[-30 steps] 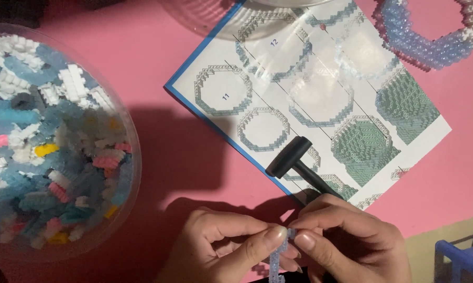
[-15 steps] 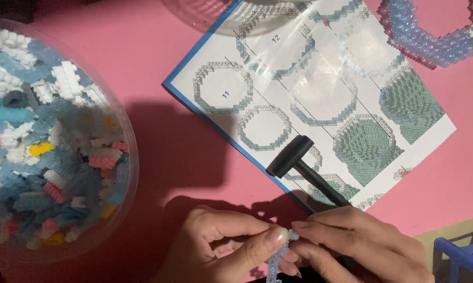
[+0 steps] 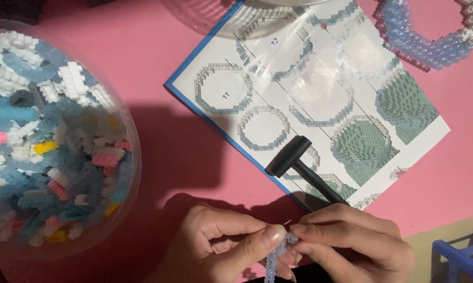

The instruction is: Assembling a decorative item using small interlocking plastic beads by following a printed pattern.

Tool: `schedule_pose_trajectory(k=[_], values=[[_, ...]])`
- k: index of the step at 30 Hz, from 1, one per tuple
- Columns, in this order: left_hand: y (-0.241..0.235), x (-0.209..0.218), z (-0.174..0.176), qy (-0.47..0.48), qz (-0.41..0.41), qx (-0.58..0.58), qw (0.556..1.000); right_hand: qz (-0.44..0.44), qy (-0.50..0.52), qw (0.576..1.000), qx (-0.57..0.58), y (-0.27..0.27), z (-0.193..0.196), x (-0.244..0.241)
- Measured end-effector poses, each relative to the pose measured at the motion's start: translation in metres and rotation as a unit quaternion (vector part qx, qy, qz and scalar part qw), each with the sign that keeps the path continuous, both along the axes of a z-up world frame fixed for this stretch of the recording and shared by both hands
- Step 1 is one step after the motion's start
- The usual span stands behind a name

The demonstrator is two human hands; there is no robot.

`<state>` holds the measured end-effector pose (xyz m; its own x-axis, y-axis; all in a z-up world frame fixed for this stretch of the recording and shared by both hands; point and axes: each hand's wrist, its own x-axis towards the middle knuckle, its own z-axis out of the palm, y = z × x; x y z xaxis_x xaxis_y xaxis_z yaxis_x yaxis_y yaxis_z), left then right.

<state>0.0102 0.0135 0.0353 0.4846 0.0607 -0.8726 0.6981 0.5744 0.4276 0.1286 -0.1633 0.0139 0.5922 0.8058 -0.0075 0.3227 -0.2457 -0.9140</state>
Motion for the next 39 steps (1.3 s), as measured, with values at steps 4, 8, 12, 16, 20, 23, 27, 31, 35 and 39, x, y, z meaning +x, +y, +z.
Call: schedule_pose_trajectory(k=[4, 8, 12, 16, 20, 23, 27, 31, 35, 39], values=[[0.002, 0.003, 0.005, 0.026, -0.004, -0.011, 1.0, -0.018, 0.018, 0.999, 0.03, -0.007, -0.009, -0.002], [0.001, 0.002, 0.005, 0.004, 0.022, -0.043, 0.999, -0.036, 0.023, 0.999, 0.015, -0.005, -0.009, -0.003], [0.001, 0.0, 0.005, -0.068, 0.02, -0.019, 0.997, -0.026, 0.004, 0.999, 0.042, -0.003, -0.01, -0.005], [0.001, -0.001, 0.006, -0.099, 0.033, -0.017, 0.994, -0.058, 0.008, 0.998, 0.016, -0.002, -0.008, -0.009], [0.0, 0.0, 0.01, -0.073, 0.012, 0.012, 0.997, -0.079, 0.011, 0.997, 0.022, 0.0, -0.006, -0.014], [-0.005, -0.006, 0.005, -0.207, 0.054, 0.04, 0.976, -0.089, 0.014, 0.995, 0.038, 0.0, -0.006, -0.014], [-0.01, -0.011, 0.002, -0.258, 0.058, 0.053, 0.963, -0.051, -0.016, 0.997, 0.06, -0.005, -0.009, -0.011], [-0.019, -0.017, -0.006, -0.289, 0.094, 0.046, 0.952, -0.035, -0.042, 0.996, 0.069, -0.003, -0.004, -0.011], [-0.02, -0.02, -0.006, -0.304, 0.079, 0.084, 0.946, -0.025, -0.032, 0.996, 0.079, -0.007, -0.005, -0.011], [-0.025, -0.022, -0.009, -0.299, 0.107, 0.041, 0.947, -0.018, -0.042, 0.996, 0.083, -0.008, -0.003, -0.01]])
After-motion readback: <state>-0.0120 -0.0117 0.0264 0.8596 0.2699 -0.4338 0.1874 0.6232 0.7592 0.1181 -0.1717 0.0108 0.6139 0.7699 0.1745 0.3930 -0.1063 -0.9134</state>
